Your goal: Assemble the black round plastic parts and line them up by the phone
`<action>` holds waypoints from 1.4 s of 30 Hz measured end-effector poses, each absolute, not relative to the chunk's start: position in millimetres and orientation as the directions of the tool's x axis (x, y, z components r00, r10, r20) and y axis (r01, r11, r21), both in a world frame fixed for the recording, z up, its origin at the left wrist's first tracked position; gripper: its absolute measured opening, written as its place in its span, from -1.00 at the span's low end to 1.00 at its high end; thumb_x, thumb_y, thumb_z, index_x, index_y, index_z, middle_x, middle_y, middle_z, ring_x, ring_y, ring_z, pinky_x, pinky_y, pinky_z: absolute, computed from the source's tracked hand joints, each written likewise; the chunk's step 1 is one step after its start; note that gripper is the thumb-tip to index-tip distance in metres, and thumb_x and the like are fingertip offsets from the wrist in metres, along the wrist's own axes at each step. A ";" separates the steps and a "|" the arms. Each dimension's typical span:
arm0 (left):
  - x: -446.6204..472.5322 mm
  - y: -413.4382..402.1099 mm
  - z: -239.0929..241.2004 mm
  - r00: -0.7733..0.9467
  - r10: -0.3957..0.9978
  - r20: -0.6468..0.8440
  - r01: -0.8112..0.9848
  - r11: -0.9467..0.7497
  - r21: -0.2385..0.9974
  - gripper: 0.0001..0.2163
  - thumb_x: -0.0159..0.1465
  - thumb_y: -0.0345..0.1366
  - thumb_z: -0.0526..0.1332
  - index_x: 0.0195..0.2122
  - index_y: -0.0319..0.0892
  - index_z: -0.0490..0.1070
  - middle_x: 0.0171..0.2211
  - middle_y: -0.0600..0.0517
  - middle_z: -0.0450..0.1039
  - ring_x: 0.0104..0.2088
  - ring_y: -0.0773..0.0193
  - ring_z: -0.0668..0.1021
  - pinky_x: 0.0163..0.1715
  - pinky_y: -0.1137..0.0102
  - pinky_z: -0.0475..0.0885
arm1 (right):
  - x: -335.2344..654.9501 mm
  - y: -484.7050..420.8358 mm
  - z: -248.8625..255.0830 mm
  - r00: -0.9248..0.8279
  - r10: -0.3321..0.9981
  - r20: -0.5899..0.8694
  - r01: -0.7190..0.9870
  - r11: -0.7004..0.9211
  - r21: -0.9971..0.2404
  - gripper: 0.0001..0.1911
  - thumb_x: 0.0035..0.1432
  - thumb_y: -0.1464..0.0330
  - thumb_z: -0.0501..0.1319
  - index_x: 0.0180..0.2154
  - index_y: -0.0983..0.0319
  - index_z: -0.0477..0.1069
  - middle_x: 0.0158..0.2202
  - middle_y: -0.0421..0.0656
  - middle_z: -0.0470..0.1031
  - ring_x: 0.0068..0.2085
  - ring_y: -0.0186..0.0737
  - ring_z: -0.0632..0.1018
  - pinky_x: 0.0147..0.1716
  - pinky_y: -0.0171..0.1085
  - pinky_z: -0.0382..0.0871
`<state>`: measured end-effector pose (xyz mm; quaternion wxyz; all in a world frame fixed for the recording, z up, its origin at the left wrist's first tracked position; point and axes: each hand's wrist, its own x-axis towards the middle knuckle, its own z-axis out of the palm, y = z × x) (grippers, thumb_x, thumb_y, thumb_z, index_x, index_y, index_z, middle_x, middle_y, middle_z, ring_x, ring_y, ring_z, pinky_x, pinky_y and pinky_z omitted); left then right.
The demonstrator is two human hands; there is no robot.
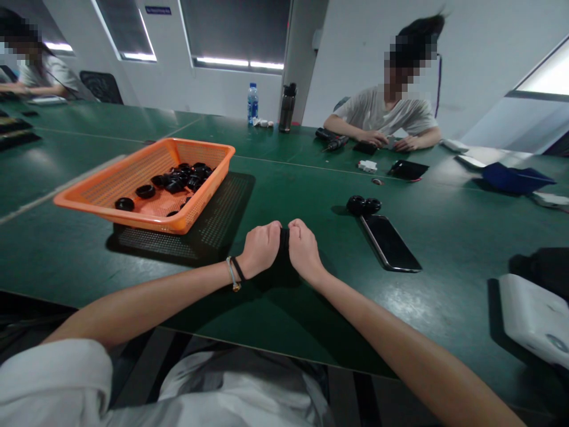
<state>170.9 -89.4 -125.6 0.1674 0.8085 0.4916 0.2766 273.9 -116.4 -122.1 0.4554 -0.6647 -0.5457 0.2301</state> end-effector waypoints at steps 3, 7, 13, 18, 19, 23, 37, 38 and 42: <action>170.2 -89.5 -125.8 0.379 0.876 0.299 0.730 -0.482 0.485 -0.62 0.27 -0.36 -0.27 -0.41 -0.22 0.33 -0.57 0.01 0.37 -0.50 0.25 0.45 -0.47 0.41 0.22 | 275.3 -113.7 -129.1 0.293 0.947 0.133 0.433 -0.007 -0.901 -0.75 0.09 0.33 -0.15 -0.57 0.17 0.14 -0.60 -0.24 0.22 -0.54 -0.29 0.27 -0.55 -0.33 0.06; 169.3 -89.0 -125.7 0.402 0.858 0.321 0.731 -0.512 0.451 -0.62 0.28 -0.34 -0.26 -0.42 -0.21 0.33 -0.59 0.02 0.35 -0.53 0.26 0.42 -0.49 0.42 0.18 | 276.3 -109.7 -138.7 0.294 0.954 0.063 0.371 -0.053 -0.927 -0.72 0.10 0.31 -0.16 -0.58 0.18 0.15 -0.59 -0.24 0.24 -0.53 -0.30 0.27 -0.56 -0.34 0.09; 170.2 -85.9 -125.1 0.378 0.877 0.297 0.613 -0.478 0.629 -0.66 0.27 -0.29 -0.22 -0.52 -0.19 0.26 -0.61 0.07 0.26 -0.53 0.32 0.36 -0.50 0.45 0.17 | 278.1 -107.5 -134.1 0.275 0.957 0.098 0.411 -0.025 -0.911 -0.73 0.10 0.32 -0.17 -0.58 0.18 0.14 -0.59 -0.24 0.23 -0.52 -0.29 0.29 -0.56 -0.34 0.09; 172.5 -85.2 -126.2 0.325 0.930 0.172 0.378 -0.294 0.878 -0.62 0.28 -0.13 -0.20 -0.55 -0.20 0.21 -0.64 0.10 0.20 -0.61 0.39 0.30 -0.59 0.50 0.17 | 280.6 -109.1 -125.4 0.236 0.917 0.321 0.652 0.096 -0.753 -0.82 0.05 0.39 -0.16 -0.54 0.17 0.10 -0.63 -0.26 0.16 -0.58 -0.30 0.22 -0.56 -0.32 0.00; 172.9 -85.1 -126.3 0.322 0.940 0.116 0.338 -0.229 0.913 -0.60 0.28 -0.10 -0.20 -0.57 -0.20 0.20 -0.67 0.11 0.18 -0.64 0.40 0.28 -0.62 0.50 0.16 | 281.2 -109.5 -125.6 0.217 0.904 0.370 0.692 0.125 -0.711 -0.84 0.05 0.39 -0.16 -0.52 0.17 0.10 -0.65 -0.27 0.14 -0.60 -0.31 0.21 -0.57 -0.32 -0.02; 174.0 -84.2 -125.5 0.370 0.924 -0.092 0.268 -0.011 0.963 -0.53 0.28 -0.04 -0.21 -0.66 -0.20 0.15 -0.79 0.14 0.10 -0.76 0.45 0.20 -0.72 0.51 0.09 | 285.1 -111.3 -131.2 0.101 0.841 0.531 0.784 0.261 -0.562 -0.86 0.03 0.38 -0.14 -0.47 0.19 0.14 -0.66 -0.28 0.15 -0.64 -0.34 0.20 -0.58 -0.34 -0.01; 171.4 -93.3 -129.6 0.299 0.947 0.113 0.383 -0.228 0.895 -0.56 0.30 -0.18 -0.24 -0.66 -0.19 0.15 -0.72 0.08 0.22 -0.67 0.39 0.30 -0.65 0.48 0.17 | 279.3 -118.6 -131.8 0.068 0.862 0.503 0.771 0.275 -0.575 -0.84 0.03 0.39 -0.15 -0.43 0.18 0.17 -0.62 -0.25 0.21 -0.60 -0.32 0.25 -0.51 -0.32 0.07; 171.3 -93.6 -129.5 0.302 0.944 0.133 0.419 -0.257 0.871 -0.58 0.30 -0.22 -0.24 -0.66 -0.19 0.15 -0.71 0.07 0.22 -0.66 0.39 0.30 -0.63 0.47 0.17 | 278.8 -118.7 -131.8 0.078 0.864 0.498 0.769 0.265 -0.582 -0.84 0.03 0.39 -0.16 -0.44 0.18 0.16 -0.62 -0.25 0.19 -0.60 -0.32 0.24 -0.51 -0.32 0.06; 170.3 -96.2 -124.7 0.306 0.936 0.175 0.582 -0.329 0.744 -0.61 0.29 -0.33 -0.23 -0.63 -0.19 0.19 -0.66 0.03 0.30 -0.60 0.34 0.36 -0.56 0.45 0.20 | 276.4 -120.0 -131.1 0.125 0.878 0.463 0.747 0.224 -0.626 -0.86 0.02 0.40 -0.16 -0.48 0.17 0.11 -0.64 -0.27 0.11 -0.61 -0.31 0.19 -0.53 -0.31 0.00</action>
